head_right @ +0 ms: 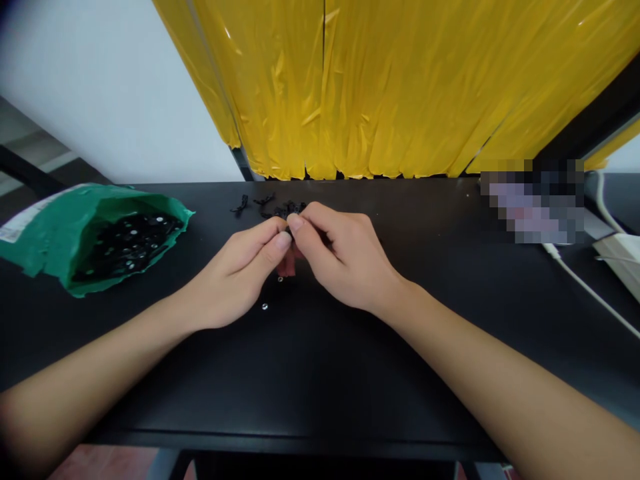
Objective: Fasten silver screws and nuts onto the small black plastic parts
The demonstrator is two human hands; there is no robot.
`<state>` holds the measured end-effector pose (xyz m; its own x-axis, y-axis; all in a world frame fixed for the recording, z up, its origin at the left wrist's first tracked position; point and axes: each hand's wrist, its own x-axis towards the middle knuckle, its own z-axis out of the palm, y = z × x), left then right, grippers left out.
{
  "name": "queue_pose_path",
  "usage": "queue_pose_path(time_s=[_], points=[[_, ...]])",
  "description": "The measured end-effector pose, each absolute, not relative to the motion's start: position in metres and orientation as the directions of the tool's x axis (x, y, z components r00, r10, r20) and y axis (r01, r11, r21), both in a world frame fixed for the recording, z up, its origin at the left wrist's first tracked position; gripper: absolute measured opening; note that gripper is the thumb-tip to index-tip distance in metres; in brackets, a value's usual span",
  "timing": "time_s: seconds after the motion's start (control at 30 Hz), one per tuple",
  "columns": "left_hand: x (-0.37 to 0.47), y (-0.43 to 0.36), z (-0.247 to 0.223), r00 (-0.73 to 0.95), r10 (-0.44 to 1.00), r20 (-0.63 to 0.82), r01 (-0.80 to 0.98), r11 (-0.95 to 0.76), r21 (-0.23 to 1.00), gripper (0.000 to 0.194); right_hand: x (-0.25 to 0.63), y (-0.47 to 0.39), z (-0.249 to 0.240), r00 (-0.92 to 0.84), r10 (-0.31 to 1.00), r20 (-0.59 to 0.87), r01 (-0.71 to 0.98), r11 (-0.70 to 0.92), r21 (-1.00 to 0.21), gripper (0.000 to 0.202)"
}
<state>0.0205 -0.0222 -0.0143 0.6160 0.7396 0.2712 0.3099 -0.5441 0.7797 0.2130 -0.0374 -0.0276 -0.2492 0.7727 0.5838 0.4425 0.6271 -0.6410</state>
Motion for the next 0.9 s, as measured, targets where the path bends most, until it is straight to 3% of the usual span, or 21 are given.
queue_pose_path(time_s=[0.17, 0.43, 0.53, 0.6, 0.67, 0.73, 0.83, 0.9], points=[[0.021, -0.02, -0.017, 0.612, 0.753, 0.241, 0.218, -0.454, 0.864, 0.034, 0.212, -0.04, -0.027, -0.279, 0.774, 0.569, 0.452, 0.628, -0.634, 0.038], [0.018, -0.016, -0.014, 0.657, 0.73, 0.187, 0.194, -0.404, 0.894, 0.037, 0.212, -0.039, -0.028, -0.288, 0.779, 0.557, 0.425, 0.625, -0.655, 0.039], [0.016, -0.016, -0.013, 0.661, 0.726, 0.189, 0.234, -0.439, 0.867, 0.036, 0.213, -0.038, -0.028, -0.295, 0.786, 0.543, 0.429, 0.617, -0.66, 0.039], [0.016, -0.015, -0.011, 0.613, 0.754, 0.235, 0.339, -0.52, 0.784, 0.035, 0.217, -0.035, -0.027, -0.301, 0.805, 0.512, 0.494, 0.591, -0.638, 0.043], [0.015, -0.014, -0.01, 0.531, 0.789, 0.308, 0.469, -0.577, 0.669, 0.034, 0.225, -0.03, -0.026, -0.331, 0.823, 0.461, 0.623, 0.558, -0.549, 0.043], [0.012, -0.01, -0.009, 0.449, 0.816, 0.363, 0.557, -0.574, 0.6, 0.035, 0.235, -0.023, -0.027, -0.369, 0.838, 0.401, 0.771, 0.517, -0.372, 0.034], [0.009, -0.005, -0.008, 0.366, 0.851, 0.376, 0.597, -0.525, 0.607, 0.04, 0.248, -0.016, -0.032, -0.397, 0.864, 0.31, 0.883, 0.452, -0.128, 0.022], [0.008, -0.004, -0.008, 0.34, 0.863, 0.373, 0.605, -0.505, 0.616, 0.041, 0.252, -0.014, -0.036, -0.404, 0.879, 0.254, 0.896, 0.436, -0.083, 0.019]])
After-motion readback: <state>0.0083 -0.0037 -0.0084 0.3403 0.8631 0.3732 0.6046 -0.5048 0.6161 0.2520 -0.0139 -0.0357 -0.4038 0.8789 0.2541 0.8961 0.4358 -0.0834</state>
